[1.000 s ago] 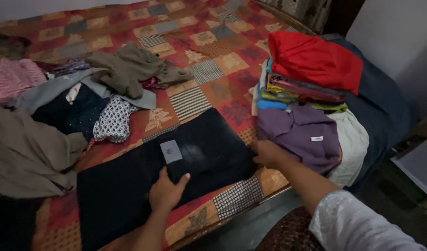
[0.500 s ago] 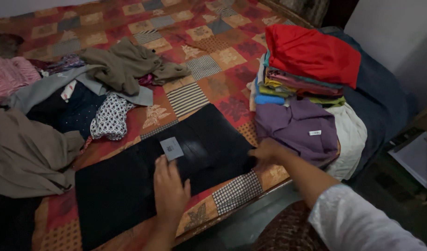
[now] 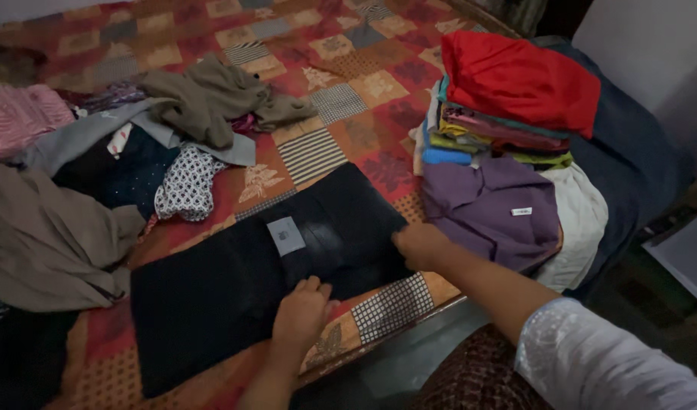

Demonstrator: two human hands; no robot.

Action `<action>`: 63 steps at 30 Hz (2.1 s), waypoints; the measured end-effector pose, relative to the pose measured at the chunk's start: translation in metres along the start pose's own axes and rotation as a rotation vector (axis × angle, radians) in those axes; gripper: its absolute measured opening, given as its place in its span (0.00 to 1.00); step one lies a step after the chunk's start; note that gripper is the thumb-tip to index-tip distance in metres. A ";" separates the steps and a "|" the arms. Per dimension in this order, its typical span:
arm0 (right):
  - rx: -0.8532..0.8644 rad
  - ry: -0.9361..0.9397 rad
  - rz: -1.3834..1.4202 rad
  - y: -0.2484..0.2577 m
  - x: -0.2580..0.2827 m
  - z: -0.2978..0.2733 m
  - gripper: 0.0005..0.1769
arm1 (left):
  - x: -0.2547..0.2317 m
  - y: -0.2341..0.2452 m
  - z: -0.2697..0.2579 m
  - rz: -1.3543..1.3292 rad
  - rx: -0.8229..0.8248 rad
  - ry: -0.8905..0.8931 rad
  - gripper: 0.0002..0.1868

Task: The person folds a pair of black trousers on a bed, smoothing and aligning the legs before folding them into a compact rectangle. The person then folds a beige shirt and places it on the bed.

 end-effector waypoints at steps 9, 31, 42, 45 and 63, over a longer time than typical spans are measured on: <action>0.078 0.123 -0.399 -0.070 0.002 0.015 0.11 | 0.004 0.016 0.004 -0.059 0.087 0.105 0.09; 0.055 -0.184 0.021 0.011 -0.001 -0.007 0.31 | 0.060 0.007 0.030 -0.271 -0.212 0.972 0.36; 0.111 -0.477 0.188 0.022 -0.013 -0.009 0.44 | 0.051 -0.039 0.054 -0.823 0.098 1.081 0.32; -0.019 -0.437 0.147 0.023 -0.001 -0.011 0.60 | 0.041 -0.039 0.061 -0.839 0.099 1.066 0.28; -0.505 -0.071 0.482 -0.032 -0.053 -0.014 0.60 | -0.025 0.023 0.171 -1.614 -0.182 0.433 0.24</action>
Point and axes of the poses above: each hand's wrist, its own z-axis towards the middle knuckle, its own y-axis out of the back of the hand, x = y × z, the point moved 1 cm from there along z, towards the middle knuckle, and after that the axes turned 13 degrees about z, right-handed, at the moved point
